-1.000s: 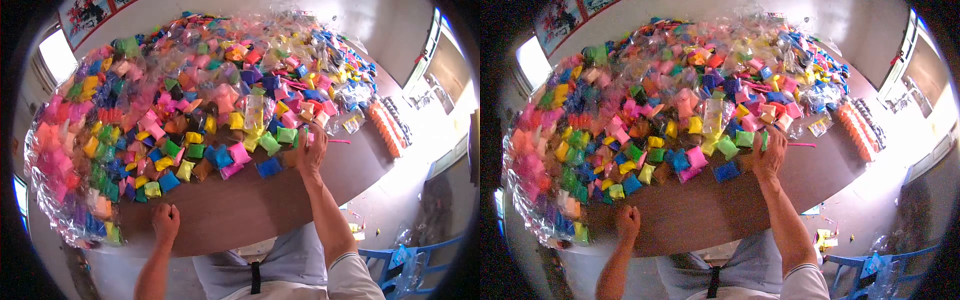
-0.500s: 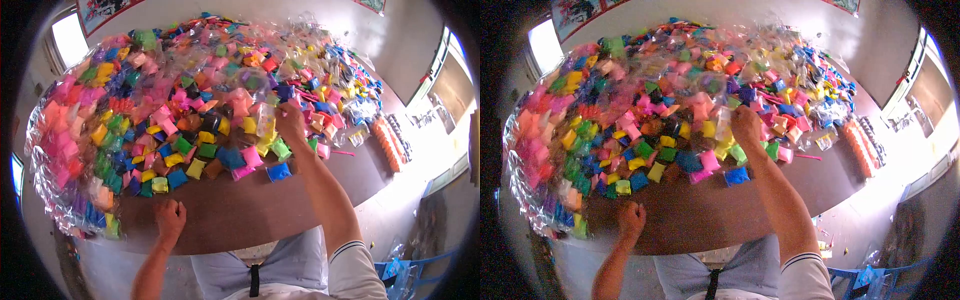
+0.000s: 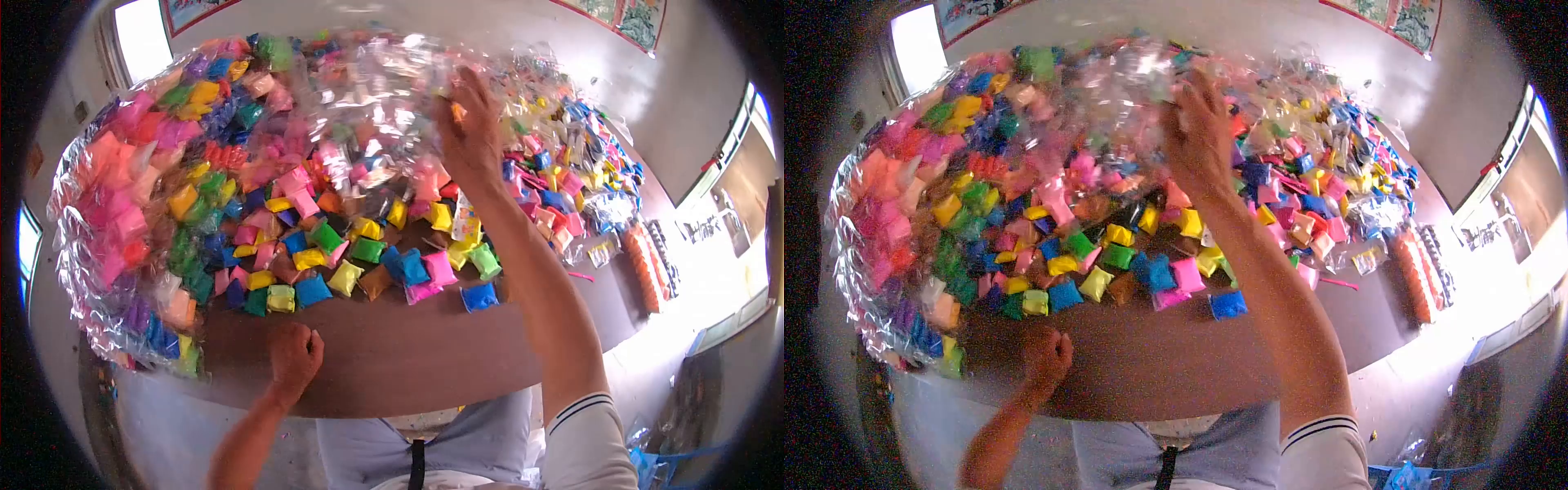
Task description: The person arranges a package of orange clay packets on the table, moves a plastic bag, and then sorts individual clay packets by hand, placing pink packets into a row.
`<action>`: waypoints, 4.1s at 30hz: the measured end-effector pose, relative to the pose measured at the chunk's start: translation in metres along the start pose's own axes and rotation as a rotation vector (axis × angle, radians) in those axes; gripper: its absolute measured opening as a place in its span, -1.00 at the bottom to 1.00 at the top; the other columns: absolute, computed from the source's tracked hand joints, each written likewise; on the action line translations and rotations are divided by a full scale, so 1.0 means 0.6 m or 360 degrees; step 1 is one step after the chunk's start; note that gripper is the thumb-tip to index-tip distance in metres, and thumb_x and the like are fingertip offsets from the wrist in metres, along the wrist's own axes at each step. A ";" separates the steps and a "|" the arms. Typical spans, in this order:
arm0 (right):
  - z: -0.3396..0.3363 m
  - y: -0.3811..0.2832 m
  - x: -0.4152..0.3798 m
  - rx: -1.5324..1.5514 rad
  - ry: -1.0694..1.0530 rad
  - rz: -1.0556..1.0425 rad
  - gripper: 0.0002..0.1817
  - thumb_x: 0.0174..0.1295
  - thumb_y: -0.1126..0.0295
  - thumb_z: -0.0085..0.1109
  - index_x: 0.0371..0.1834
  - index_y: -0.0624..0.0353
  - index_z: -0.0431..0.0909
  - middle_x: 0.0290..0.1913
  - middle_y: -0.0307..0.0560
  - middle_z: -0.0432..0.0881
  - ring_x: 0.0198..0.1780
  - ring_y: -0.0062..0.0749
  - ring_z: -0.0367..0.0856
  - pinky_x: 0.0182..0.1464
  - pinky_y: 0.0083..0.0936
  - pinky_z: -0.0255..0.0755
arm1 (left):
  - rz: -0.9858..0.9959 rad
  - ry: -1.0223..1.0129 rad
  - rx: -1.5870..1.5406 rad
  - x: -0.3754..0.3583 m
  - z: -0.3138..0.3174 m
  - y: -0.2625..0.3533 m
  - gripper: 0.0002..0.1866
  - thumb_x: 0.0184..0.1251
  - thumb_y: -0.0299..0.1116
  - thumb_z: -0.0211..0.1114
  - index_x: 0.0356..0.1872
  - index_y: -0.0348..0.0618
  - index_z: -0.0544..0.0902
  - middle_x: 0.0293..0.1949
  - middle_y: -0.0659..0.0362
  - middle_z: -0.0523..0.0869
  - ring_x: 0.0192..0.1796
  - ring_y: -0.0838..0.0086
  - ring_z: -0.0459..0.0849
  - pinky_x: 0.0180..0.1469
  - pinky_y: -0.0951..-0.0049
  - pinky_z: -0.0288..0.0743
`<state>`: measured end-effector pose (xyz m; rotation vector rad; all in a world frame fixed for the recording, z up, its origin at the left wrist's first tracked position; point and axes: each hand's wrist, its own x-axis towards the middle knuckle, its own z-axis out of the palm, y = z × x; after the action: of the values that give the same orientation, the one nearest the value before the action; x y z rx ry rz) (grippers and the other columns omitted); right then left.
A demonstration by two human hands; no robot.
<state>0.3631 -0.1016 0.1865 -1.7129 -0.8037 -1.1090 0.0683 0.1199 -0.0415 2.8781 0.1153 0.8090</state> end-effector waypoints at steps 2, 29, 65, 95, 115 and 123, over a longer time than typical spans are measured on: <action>0.075 -0.013 0.033 0.0122 -0.0073 -0.0075 -0.78 0.18 0.32 0.24 -0.13 0.12 0.61 0.29 0.26 0.38 0.30 0.17 0.36 0.27 -0.11 0.30 | -0.0102 -0.0096 -0.0038 0.002 -0.006 0.009 -0.80 0.16 -0.38 0.25 -0.55 -0.15 0.41 -0.54 0.01 0.48 -0.40 0.01 0.52 -0.34 -0.01 0.31; 0.152 0.242 0.012 -0.1092 -0.0344 -0.0120 -0.81 0.09 0.33 0.14 -0.46 0.19 0.69 -0.35 0.06 0.67 -0.19 -0.14 0.64 -0.06 -0.17 0.44 | -0.0297 -0.0170 -0.0267 -0.075 0.076 -0.067 -0.71 0.23 -0.43 0.26 -0.60 -0.13 0.33 -0.60 0.08 0.38 -0.51 0.14 0.44 -0.43 0.15 0.29; -0.350 0.280 -0.101 -0.1166 0.0185 0.0037 -0.50 0.18 0.22 0.33 0.15 0.23 0.50 0.21 0.11 0.51 0.20 -0.02 0.51 0.25 -0.13 0.34 | -0.0379 -0.0300 -0.0154 -0.003 0.002 0.002 -0.75 0.20 -0.40 0.22 -0.58 -0.18 0.36 -0.53 0.00 0.45 -0.38 0.00 0.48 -0.25 0.04 0.33; -0.384 0.344 -0.215 -0.1468 -0.0798 0.0337 -0.42 0.08 0.16 0.28 0.20 0.09 0.50 0.35 0.17 0.35 0.36 0.04 0.29 0.32 -0.09 0.21 | -0.0388 -0.0273 -0.0113 -0.006 0.002 -0.003 -0.75 0.24 -0.39 0.22 -0.55 -0.17 0.36 -0.54 0.03 0.44 -0.42 0.05 0.46 -0.32 0.06 0.32; -0.067 0.084 -0.164 -0.0734 -0.1567 -0.0116 -0.57 -0.11 0.22 0.39 -0.13 0.11 0.65 0.29 0.08 0.37 0.37 -0.02 0.25 0.28 -0.20 0.34 | -0.0169 -0.0067 -0.0041 0.004 -0.009 0.009 -0.77 0.20 -0.38 0.22 -0.59 -0.18 0.43 -0.55 0.01 0.49 -0.41 0.02 0.51 -0.23 0.04 0.33; -0.147 0.079 -0.132 -0.0827 -0.1303 -0.0615 -0.90 -0.06 0.41 0.22 -0.47 0.18 0.61 -0.14 -0.04 0.62 0.19 -0.16 0.47 0.23 -0.33 0.38 | -0.0261 -0.0083 -0.0198 -0.014 0.019 -0.006 -0.77 0.22 -0.41 0.19 -0.60 -0.18 0.40 -0.57 0.02 0.45 -0.45 0.01 0.48 -0.32 0.04 0.30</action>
<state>0.3448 -0.2042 0.1132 -2.5908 -1.4892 -0.8831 0.0669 0.1214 -0.0559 2.7279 0.2804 0.6853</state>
